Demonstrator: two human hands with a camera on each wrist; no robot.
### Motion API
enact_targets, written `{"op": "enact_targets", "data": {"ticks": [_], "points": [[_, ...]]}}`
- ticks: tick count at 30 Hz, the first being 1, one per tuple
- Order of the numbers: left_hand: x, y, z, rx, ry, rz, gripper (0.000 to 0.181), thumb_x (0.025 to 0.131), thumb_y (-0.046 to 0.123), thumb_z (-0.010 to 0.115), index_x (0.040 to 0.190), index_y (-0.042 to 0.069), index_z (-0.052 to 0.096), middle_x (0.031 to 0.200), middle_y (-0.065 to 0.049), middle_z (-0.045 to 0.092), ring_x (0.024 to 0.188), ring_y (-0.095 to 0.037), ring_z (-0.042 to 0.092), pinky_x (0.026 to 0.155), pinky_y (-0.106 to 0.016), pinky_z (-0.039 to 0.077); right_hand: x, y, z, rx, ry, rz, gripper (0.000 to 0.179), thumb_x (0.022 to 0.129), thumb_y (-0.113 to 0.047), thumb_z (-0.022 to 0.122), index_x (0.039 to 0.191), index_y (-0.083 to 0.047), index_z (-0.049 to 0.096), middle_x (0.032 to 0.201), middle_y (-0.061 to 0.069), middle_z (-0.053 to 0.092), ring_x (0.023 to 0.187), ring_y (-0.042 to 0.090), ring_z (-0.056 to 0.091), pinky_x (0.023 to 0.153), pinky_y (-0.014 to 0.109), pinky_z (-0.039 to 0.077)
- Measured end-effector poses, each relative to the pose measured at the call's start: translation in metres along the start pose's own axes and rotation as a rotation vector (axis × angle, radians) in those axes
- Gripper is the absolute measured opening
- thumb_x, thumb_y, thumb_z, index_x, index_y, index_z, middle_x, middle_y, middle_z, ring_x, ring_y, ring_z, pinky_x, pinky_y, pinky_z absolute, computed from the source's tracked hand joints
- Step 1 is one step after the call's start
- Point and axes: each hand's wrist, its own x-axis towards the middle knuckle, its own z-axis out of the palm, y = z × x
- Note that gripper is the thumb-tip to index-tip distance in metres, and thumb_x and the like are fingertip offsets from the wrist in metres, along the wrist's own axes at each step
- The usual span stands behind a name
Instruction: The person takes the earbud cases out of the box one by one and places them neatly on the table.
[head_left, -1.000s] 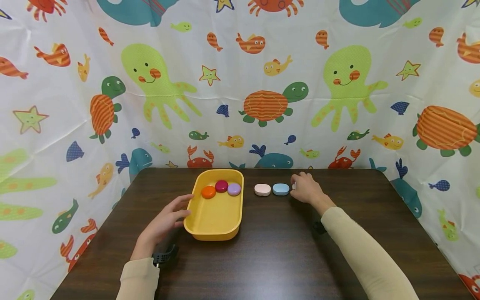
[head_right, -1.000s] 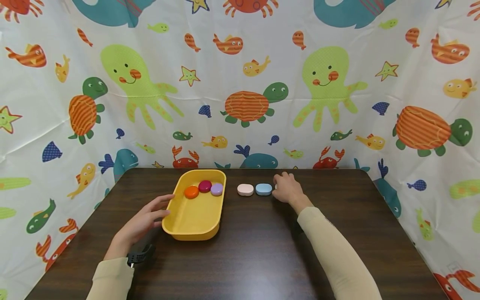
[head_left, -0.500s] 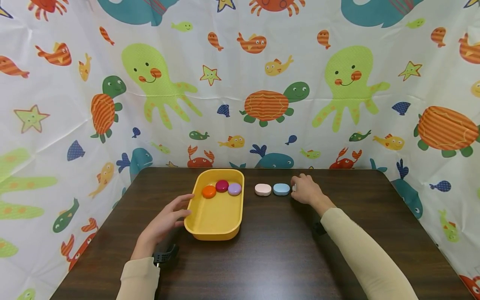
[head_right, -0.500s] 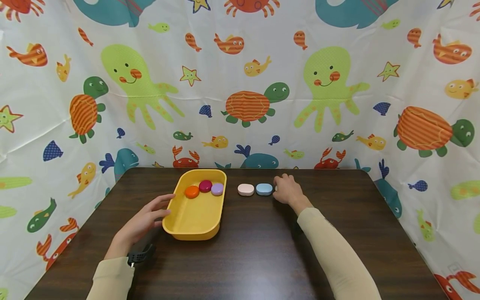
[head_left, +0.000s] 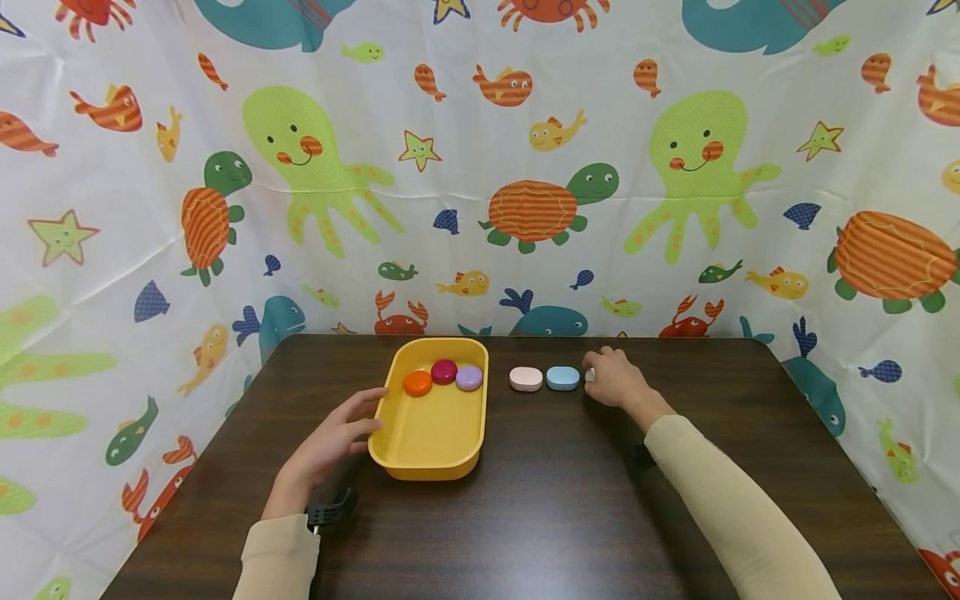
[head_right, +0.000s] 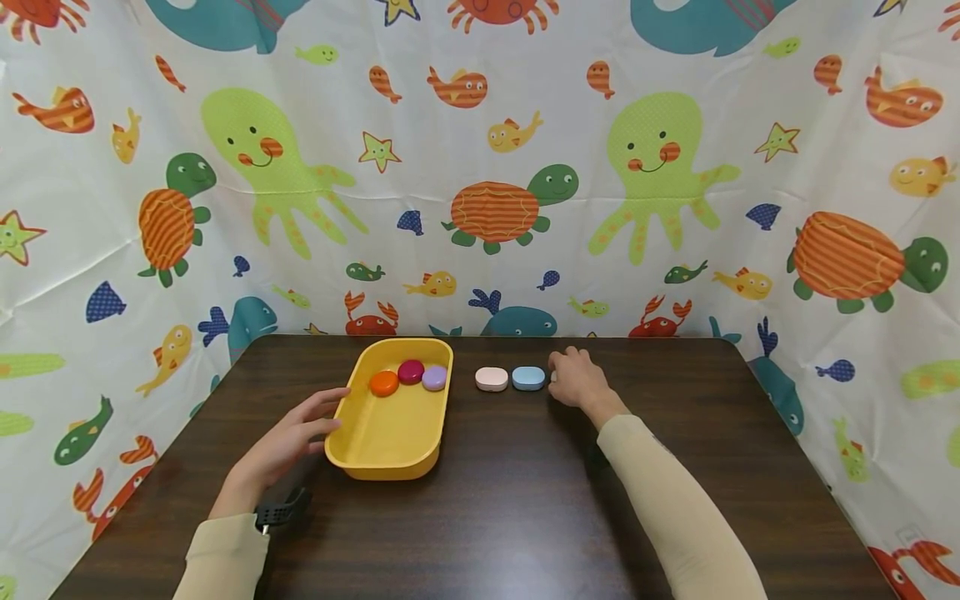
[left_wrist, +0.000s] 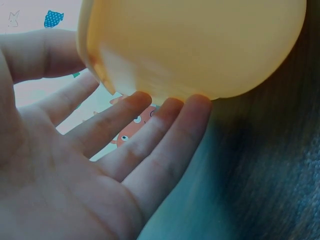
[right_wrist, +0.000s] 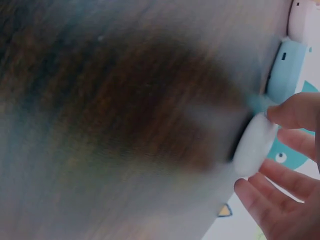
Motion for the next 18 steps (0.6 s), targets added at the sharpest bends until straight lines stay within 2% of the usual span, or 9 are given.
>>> {"op": "enact_targets", "data": {"ticks": [8, 18], "points": [[0.000, 0.000, 0.000, -0.003, 0.005, -0.004, 0.061, 0.103, 0.022, 0.057, 0.158, 0.015, 0.031, 0.163, -0.019, 0.025, 0.139, -0.043, 0.042, 0.107, -0.052, 0.046, 0.000, -0.004, -0.009, 0.009, 0.030, -0.011, 0.030, 0.093, -0.017, 0.063, 0.120, -0.005, 0.066, 0.120, 0.018, 0.059, 0.116, 0.037, 0.052, 0.093, 0.058, 0.052], [0.001, -0.001, 0.000, -0.007, -0.001, 0.002, 0.061, 0.104, 0.020, 0.056, 0.158, 0.014, 0.030, 0.162, -0.020, 0.026, 0.138, -0.043, 0.042, 0.106, -0.052, 0.047, -0.004, -0.018, -0.020, 0.048, 0.113, -0.042, 0.031, 0.095, -0.020, 0.063, 0.121, -0.004, 0.067, 0.122, 0.019, 0.061, 0.118, 0.037, 0.054, 0.092, 0.058, 0.053]]}}
